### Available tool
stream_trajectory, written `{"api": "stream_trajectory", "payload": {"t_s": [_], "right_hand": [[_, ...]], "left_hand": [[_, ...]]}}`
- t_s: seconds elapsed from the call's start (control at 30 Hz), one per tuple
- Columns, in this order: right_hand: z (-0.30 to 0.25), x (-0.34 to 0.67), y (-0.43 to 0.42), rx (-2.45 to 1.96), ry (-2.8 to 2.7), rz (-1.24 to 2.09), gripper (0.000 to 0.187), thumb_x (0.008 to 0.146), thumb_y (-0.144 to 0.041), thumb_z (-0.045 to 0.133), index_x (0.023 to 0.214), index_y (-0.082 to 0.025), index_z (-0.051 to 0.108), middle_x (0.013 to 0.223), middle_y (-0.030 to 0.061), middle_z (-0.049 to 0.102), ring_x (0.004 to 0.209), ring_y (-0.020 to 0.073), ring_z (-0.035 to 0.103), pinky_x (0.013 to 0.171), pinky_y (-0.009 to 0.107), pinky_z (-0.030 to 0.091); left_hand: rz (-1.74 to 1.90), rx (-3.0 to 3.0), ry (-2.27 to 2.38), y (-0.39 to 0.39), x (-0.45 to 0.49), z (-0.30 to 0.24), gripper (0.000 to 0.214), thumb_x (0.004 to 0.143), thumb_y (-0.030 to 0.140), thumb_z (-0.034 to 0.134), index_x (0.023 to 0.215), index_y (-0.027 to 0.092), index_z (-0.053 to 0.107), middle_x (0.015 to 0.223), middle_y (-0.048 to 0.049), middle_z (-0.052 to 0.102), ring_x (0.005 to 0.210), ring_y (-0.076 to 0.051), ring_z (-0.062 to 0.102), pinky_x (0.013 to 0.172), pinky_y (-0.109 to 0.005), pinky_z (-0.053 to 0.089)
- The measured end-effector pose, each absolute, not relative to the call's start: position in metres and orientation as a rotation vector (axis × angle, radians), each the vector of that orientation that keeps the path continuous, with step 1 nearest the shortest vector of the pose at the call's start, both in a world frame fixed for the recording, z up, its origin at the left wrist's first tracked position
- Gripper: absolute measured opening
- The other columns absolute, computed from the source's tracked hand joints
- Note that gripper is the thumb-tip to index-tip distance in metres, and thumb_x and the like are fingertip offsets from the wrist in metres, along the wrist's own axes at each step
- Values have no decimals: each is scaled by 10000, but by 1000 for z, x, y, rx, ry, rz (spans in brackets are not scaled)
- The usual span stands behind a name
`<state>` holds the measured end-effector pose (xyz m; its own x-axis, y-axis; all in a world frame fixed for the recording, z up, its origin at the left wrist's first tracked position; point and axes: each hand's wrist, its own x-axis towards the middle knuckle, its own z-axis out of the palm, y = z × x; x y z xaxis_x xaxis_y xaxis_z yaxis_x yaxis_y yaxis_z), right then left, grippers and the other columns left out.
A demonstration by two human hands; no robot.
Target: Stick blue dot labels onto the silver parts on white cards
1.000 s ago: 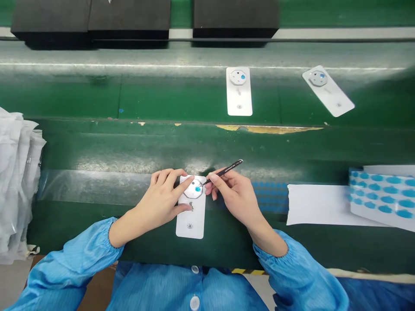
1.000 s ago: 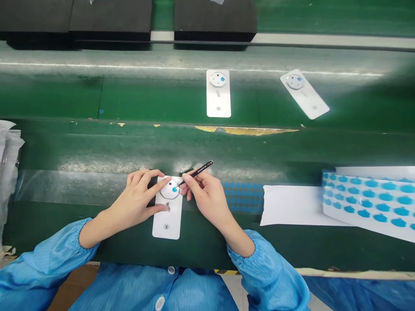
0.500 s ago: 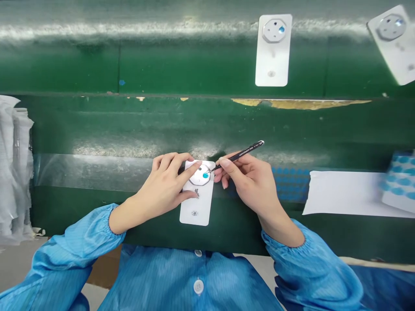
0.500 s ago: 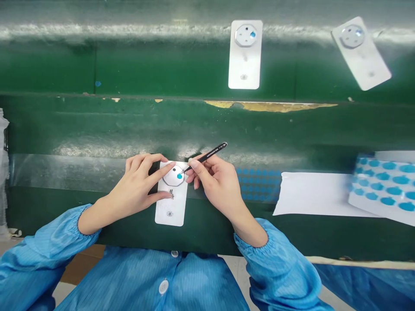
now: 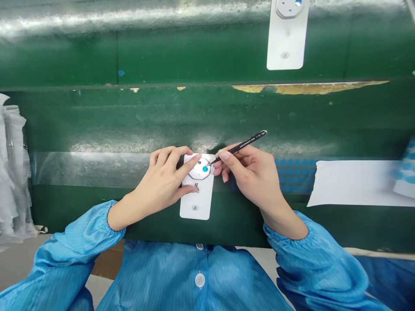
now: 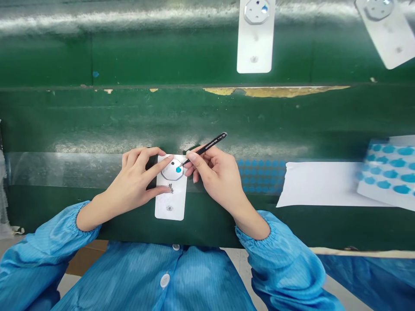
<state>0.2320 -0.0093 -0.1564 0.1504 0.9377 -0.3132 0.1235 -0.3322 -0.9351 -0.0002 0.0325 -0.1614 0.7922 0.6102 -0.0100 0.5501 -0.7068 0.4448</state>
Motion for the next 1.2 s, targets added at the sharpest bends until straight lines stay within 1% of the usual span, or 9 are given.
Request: {"api": "stream_trajectory", "payload": {"t_s": [0.1,0.27,0.37,0.47,0.6,0.67,0.77,0.9,1.2], "right_hand": [[-156,233,-9,-1621,-1065,1264,359,947,-547,745,894,-193,721,712,36,754,503,142,650,474,263,545],[-158,233,-9,-1610,-1078,1259,340,956,-522,744,893,-190,707,700,23,745,479,129,629,476,259,532],[-160,231,-11,-1597,-1090,1237,300,976,-496,728,917,-203,692,693,7,724,488,132,623,487,269,525],[-158,233,-16,-1574,-1157,1077,225,1049,-413,630,929,-225,663,753,12,706,587,158,651,558,304,538],[-153,236,-29,-1473,-1603,611,151,1072,-190,496,1051,-233,640,979,78,701,895,235,683,755,391,545],[-153,236,-38,-1439,-1928,426,235,1036,-93,489,1188,-209,625,961,89,676,869,244,635,735,397,509],[-157,231,-52,-1459,-2303,212,329,1009,-41,501,1317,-109,594,839,78,620,749,233,509,642,367,410],[-160,221,-63,-1513,-2494,37,338,1015,-39,517,1343,-18,595,751,52,566,726,224,434,631,361,327],[-148,205,-69,-1686,-2653,-72,398,995,26,478,1369,45,613,759,71,558,753,242,404,653,378,297]], "left_hand": [[192,2561,871,32,0,-161,675,945,436,768,1504,195,478,1436,-189,530,1290,-388,450,1022,-522,388],[199,2569,853,32,1,-159,449,968,368,743,1395,322,613,1442,-156,493,1298,-385,445,1032,-538,385],[203,2588,838,32,0,-159,363,985,386,715,1339,334,654,1447,-150,490,1302,-386,444,1027,-543,384],[196,2604,855,32,0,-159,493,978,425,722,1426,272,585,1439,-168,514,1289,-382,454,1023,-526,391],[203,2619,866,31,1,-160,753,951,504,741,1529,122,445,1410,-208,552,1259,-375,483,1009,-504,403],[209,2621,867,30,1,-160,747,953,508,739,1512,106,451,1411,-209,555,1261,-374,491,1007,-502,404],[207,2610,886,29,1,-161,695,981,492,707,1514,129,447,1424,-202,551,1282,-373,489,1022,-508,404],[215,2604,887,28,0,-161,707,978,508,706,1518,135,441,1432,-204,545,1292,-376,490,1031,-512,407],[205,2634,888,29,2,-161,709,970,492,716,1512,125,443,1426,-213,549,1313,-377,481,1038,-502,417]]}}
